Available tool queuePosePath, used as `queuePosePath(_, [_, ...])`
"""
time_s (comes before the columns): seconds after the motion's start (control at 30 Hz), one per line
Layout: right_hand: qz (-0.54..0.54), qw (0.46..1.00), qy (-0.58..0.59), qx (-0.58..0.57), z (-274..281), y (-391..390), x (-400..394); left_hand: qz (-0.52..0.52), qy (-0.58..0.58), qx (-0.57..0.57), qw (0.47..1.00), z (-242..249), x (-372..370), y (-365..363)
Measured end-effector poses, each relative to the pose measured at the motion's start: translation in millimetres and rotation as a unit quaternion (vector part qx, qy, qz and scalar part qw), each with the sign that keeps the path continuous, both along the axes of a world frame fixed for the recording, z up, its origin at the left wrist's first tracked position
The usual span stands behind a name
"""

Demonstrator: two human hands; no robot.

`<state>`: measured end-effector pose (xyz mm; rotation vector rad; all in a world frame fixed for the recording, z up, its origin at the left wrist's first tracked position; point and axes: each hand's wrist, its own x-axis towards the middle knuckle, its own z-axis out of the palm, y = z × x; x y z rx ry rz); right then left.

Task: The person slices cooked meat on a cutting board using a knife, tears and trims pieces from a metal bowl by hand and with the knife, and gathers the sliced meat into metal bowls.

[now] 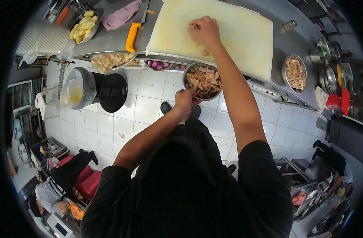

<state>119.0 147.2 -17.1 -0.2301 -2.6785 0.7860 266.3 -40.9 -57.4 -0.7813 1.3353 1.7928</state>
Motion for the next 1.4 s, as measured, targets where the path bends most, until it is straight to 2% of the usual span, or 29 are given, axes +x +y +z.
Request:
queuePosePath(0.07, [0.025, 0.999, -0.034, -0.022, 4, 1, 23, -0.003, 0.007, 0.003, 1.0, -2, -2, 0])
queuePosePath(0.2, [0.047, 0.999, 0.009, 0.019, 1, -18, 102, -0.005, 0.005, -0.004, 1.0, -14, 0, 2])
queuePosePath(0.3, [0.069, 0.998, -0.006, -0.015, 23, -47, 153, -0.002, 0.022, 0.02, 1.0, -15, 4, -2])
queuePosePath(0.37, [0.066, 0.995, -0.04, -0.057, 28, -51, 172, -0.035, 0.024, -0.001, 0.999, -14, 8, -9])
queuePosePath(0.47, [-0.107, 0.972, -0.046, -0.205, 39, -33, 175, -0.075, 0.021, -0.013, 0.997, -9, 14, -21])
queuePosePath(0.57, [-0.152, 0.97, -0.027, -0.187, 46, -19, 184, -0.074, 0.009, 0.021, 0.997, 9, 20, -41])
queuePosePath(0.67, [-0.161, 0.969, -0.103, -0.159, 51, -25, 200, -0.094, -0.035, 0.064, 0.993, 21, 21, -71])
queuePosePath(0.7, [-0.152, 0.963, -0.16, -0.153, 49, -28, 205, -0.102, -0.054, 0.076, 0.99, 23, 23, -79])
queuePosePath(0.77, [-0.126, 0.946, -0.266, -0.137, 39, -33, 212, -0.075, -0.072, 0.057, 0.993, 11, 26, -76])
queuePosePath(0.8, [-0.118, 0.944, -0.269, -0.149, 30, -33, 218, -0.061, -0.074, 0.05, 0.994, 7, 22, -70])
queuePosePath(0.87, [-0.138, 0.928, -0.225, -0.263, 15, -41, 231, -0.055, -0.049, 0.023, 0.997, 24, 22, -66])
queuePosePath(0.97, [-0.132, 0.906, -0.227, -0.331, 9, -59, 238, -0.049, -0.021, 0.019, 0.998, 30, 25, -66])
queuePosePath(1.07, [-0.159, 0.901, -0.226, -0.334, 2, -62, 247, -0.032, 0.022, 0.038, 0.999, 25, 26, -64])
queuePosePath(1.13, [-0.157, 0.896, -0.222, -0.352, 10, -62, 252, -0.045, 0.026, 0.039, 0.998, 44, 25, -60])
queuePosePath(1.17, [-0.184, 0.844, -0.214, -0.456, 19, -64, 259, -0.065, 0.032, 0.045, 0.996, 42, 26, -52])
queuePosePath(1.27, [-0.185, 0.814, -0.247, -0.492, 17, -50, 268, -0.069, 0.051, 0.031, 0.996, 32, 28, -54])
queuePosePath(1.33, [-0.184, 0.843, -0.29, -0.415, 27, -42, 271, -0.075, 0.062, 0.017, 0.995, 29, 32, -45])
queuePosePath(1.4, [-0.174, 0.897, -0.292, -0.284, 44, -38, 272, -0.094, 0.068, 0.002, 0.993, 29, 35, -38])
